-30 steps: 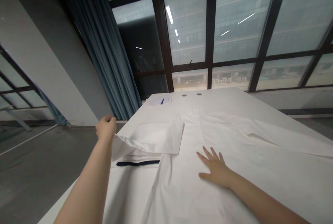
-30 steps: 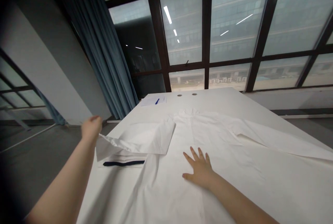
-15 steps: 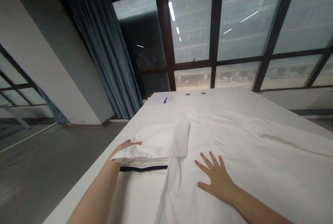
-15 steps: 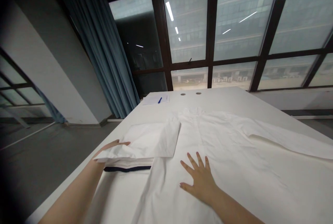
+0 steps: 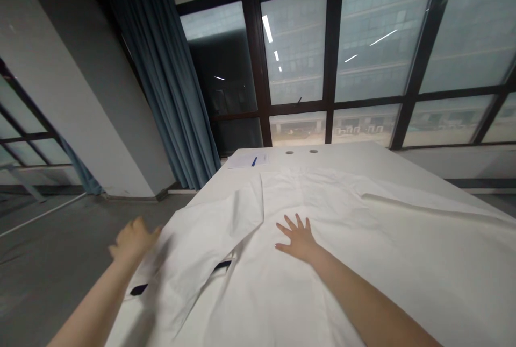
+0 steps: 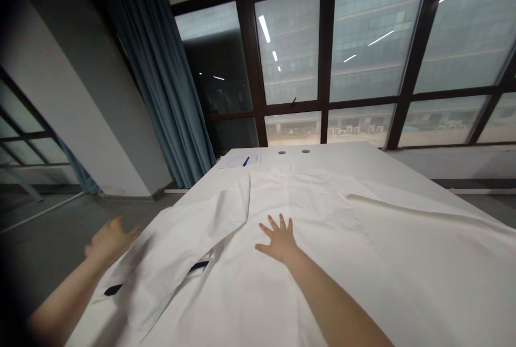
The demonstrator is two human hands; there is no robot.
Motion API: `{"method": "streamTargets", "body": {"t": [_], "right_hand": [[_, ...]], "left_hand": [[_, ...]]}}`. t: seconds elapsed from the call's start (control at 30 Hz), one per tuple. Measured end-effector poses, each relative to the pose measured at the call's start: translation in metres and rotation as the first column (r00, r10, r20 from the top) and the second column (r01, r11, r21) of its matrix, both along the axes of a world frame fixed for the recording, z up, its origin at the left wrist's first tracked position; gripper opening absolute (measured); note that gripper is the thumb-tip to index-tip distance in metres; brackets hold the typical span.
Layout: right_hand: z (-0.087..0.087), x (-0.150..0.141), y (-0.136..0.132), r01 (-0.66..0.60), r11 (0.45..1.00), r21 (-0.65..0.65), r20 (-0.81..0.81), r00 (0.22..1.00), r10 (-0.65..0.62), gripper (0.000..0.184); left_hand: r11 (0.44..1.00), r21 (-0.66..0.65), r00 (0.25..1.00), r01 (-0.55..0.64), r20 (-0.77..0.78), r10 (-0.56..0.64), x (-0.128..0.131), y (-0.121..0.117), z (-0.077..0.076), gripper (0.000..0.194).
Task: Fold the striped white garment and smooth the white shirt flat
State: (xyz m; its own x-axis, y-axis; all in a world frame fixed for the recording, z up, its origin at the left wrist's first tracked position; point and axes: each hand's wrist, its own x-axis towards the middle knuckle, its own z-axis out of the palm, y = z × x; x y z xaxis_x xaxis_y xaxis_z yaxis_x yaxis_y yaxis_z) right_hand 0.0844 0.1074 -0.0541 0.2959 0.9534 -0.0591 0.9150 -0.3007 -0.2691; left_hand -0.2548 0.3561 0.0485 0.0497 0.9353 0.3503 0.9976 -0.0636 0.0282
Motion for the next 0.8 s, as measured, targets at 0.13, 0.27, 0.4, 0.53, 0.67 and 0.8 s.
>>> {"method": "streamTargets", "body": {"t": [0.13, 0.27, 0.4, 0.53, 0.67, 0.8], "right_hand": [[0.013, -0.005, 0.027, 0.003, 1.000, 0.020, 0.040, 0.999, -0.004, 0.075], [0.015, -0.011, 0.010, 0.118, 0.993, 0.024, 0.102, 0.987, -0.120, 0.072], [0.001, 0.000, -0.054, 0.214, 0.972, -0.101, 0.091, 0.974, -0.205, 0.084], [-0.012, 0.023, -0.103, 0.212, 0.967, -0.142, 0.047, 0.977, -0.208, 0.083], [-0.012, 0.042, -0.087, 0.265, 0.957, -0.114, 0.063, 0.964, -0.260, 0.080], [-0.003, 0.048, -0.055, 0.262, 0.957, -0.124, 0.064, 0.964, -0.256, 0.081]], "left_hand": [[0.832, -0.097, 0.838, 0.546, 0.034, -0.545, 0.089, -0.117, 0.009, 0.056], [0.420, -0.551, 0.606, 0.722, 0.210, -0.767, 0.159, -0.219, -0.035, 0.065], [0.559, -0.497, 0.694, 0.664, 0.130, -0.708, 0.185, -0.238, -0.086, 0.068], [0.522, -0.429, 0.614, 0.737, 0.103, -0.783, 0.207, -0.218, -0.103, 0.069], [0.507, -0.475, 0.609, 0.719, 0.077, -0.790, 0.237, -0.198, -0.093, 0.069], [0.589, -0.516, 0.691, 0.622, 0.008, -0.723, 0.257, -0.174, -0.071, 0.069]]}}
